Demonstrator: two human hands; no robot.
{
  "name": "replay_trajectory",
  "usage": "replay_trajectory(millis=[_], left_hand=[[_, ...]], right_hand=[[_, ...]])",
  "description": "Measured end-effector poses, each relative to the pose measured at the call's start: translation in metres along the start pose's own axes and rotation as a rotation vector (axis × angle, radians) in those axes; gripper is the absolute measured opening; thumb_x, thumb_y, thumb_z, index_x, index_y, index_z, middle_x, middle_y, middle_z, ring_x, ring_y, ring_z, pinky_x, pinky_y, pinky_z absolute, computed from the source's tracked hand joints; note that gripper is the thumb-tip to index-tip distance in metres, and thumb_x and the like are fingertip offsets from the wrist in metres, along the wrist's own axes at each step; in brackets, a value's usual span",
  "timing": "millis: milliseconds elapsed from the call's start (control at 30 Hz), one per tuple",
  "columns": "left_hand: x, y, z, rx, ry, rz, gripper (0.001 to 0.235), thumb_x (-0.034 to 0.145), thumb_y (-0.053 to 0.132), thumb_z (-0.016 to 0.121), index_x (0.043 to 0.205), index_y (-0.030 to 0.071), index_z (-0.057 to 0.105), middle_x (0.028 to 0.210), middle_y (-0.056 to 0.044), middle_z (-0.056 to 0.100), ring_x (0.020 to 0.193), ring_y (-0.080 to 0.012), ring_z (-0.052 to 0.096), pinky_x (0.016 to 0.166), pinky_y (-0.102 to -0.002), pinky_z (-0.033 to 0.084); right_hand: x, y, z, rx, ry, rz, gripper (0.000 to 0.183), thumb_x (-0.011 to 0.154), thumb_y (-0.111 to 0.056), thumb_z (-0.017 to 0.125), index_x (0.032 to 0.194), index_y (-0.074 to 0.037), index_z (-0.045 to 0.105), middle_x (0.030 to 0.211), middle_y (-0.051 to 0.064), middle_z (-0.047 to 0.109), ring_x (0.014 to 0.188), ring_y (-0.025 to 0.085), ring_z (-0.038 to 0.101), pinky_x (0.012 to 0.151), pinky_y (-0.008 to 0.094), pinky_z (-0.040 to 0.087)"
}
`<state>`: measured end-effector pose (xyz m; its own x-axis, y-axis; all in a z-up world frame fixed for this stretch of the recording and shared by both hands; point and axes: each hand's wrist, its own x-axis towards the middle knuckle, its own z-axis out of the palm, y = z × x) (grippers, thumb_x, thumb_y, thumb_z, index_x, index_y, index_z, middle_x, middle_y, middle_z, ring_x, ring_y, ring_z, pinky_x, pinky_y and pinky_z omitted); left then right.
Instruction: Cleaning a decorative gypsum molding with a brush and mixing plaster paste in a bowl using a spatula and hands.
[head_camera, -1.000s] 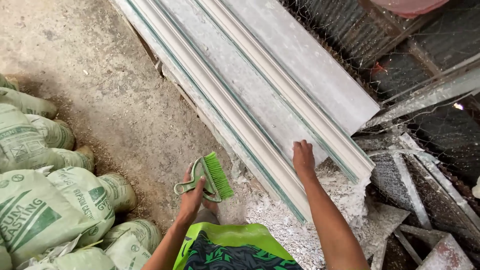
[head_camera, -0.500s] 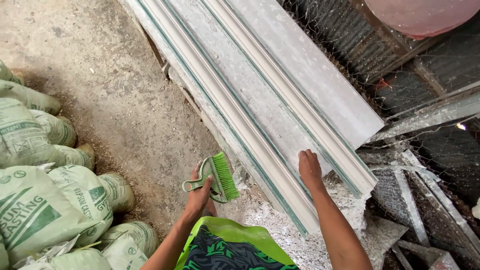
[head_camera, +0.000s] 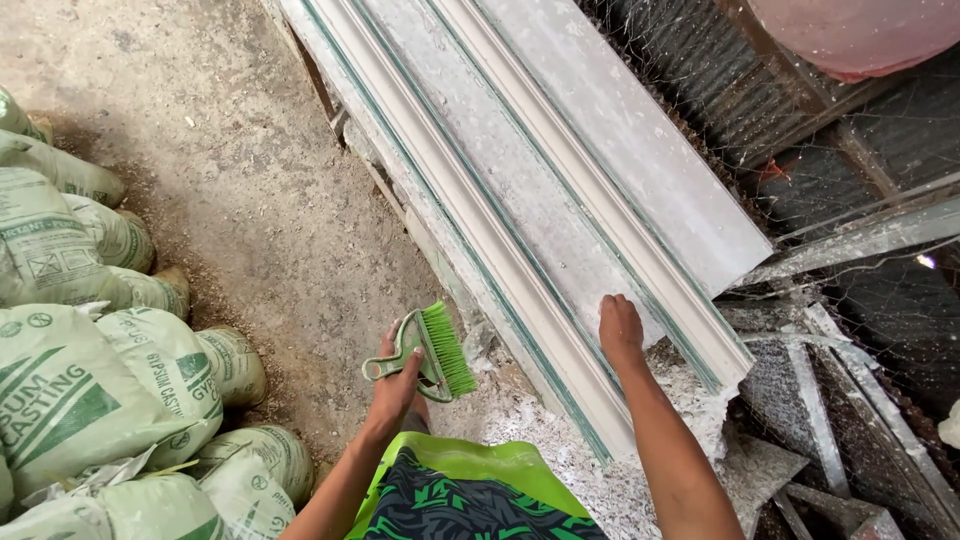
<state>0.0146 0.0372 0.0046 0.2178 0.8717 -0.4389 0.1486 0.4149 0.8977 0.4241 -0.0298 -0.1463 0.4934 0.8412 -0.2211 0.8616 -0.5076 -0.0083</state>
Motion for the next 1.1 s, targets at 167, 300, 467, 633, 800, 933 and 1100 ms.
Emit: replay_trajectory(millis=[167,300,467,633,800,933,1100], left_hand=[[0.015,-0.023,-0.007,0.007,0.001,-0.052,0.072,0.095,0.032,0.063,0.16,0.022,0.034,0.151,-0.041,0.039,0.127,-0.0556,0.054,0.102,-0.063,0.051],[0.023,-0.029,-0.011,0.023,-0.038,-0.101,0.076,0.097,0.034,0.061,0.163,0.022,0.026,0.137,-0.04,0.055,0.112,-0.0538,0.065,0.09,-0.062,0.059],[0.019,-0.011,-0.013,-0.064,-0.028,-0.064,0.074,0.097,0.027,0.061,0.163,0.019,0.028,0.136,-0.04,0.055,0.116,-0.0513,0.063,0.089,-0.063,0.057],[-0.004,0.02,-0.002,-0.015,-0.026,-0.11,0.072,0.097,0.029,0.06,0.161,0.02,0.029,0.141,-0.036,0.053,0.123,-0.0514,0.059,0.095,-0.065,0.055],[0.013,-0.011,-0.008,-0.009,-0.072,-0.056,0.073,0.098,0.029,0.061,0.162,0.017,0.027,0.146,-0.034,0.05,0.13,-0.0511,0.054,0.102,-0.066,0.05],[0.015,-0.002,-0.012,-0.012,-0.094,-0.04,0.072,0.1,0.03,0.058,0.162,0.016,0.024,0.149,-0.032,0.047,0.134,-0.0522,0.049,0.106,-0.07,0.046],[0.001,0.025,-0.011,-0.049,-0.05,-0.07,0.072,0.098,0.026,0.059,0.162,0.015,0.026,0.146,-0.034,0.05,0.132,-0.0517,0.052,0.104,-0.066,0.049]], right_hand=[[0.006,0.002,0.004,-0.019,-0.008,-0.003,0.013,0.101,-0.008,0.056,0.092,-0.003,0.064,0.093,0.014,0.066,0.092,0.03,0.072,0.078,0.039,0.062],[-0.002,-0.002,-0.006,-0.027,-0.018,-0.021,0.012,0.099,-0.006,0.056,0.091,-0.002,0.064,0.092,0.015,0.066,0.091,0.031,0.072,0.077,0.04,0.063],[-0.022,0.0,-0.032,0.042,-0.04,-0.106,0.011,0.099,-0.008,0.058,0.106,-0.001,0.064,0.105,0.018,0.065,0.1,0.036,0.069,0.084,0.044,0.062],[-0.024,0.005,-0.029,0.09,-0.039,-0.084,0.015,0.101,-0.012,0.06,0.112,-0.002,0.062,0.111,0.017,0.063,0.104,0.035,0.067,0.086,0.044,0.061],[-0.019,0.003,-0.026,-0.055,-0.066,-0.122,0.012,0.102,-0.014,0.057,0.105,-0.003,0.059,0.101,0.013,0.06,0.098,0.028,0.065,0.078,0.036,0.061],[-0.01,0.009,-0.019,-0.094,-0.049,-0.172,0.015,0.101,-0.017,0.058,0.103,-0.002,0.058,0.1,0.014,0.06,0.098,0.029,0.064,0.077,0.037,0.062],[-0.016,0.013,-0.013,-0.158,-0.035,-0.214,0.015,0.101,-0.019,0.058,0.099,-0.004,0.056,0.095,0.01,0.057,0.096,0.026,0.063,0.073,0.034,0.062]])
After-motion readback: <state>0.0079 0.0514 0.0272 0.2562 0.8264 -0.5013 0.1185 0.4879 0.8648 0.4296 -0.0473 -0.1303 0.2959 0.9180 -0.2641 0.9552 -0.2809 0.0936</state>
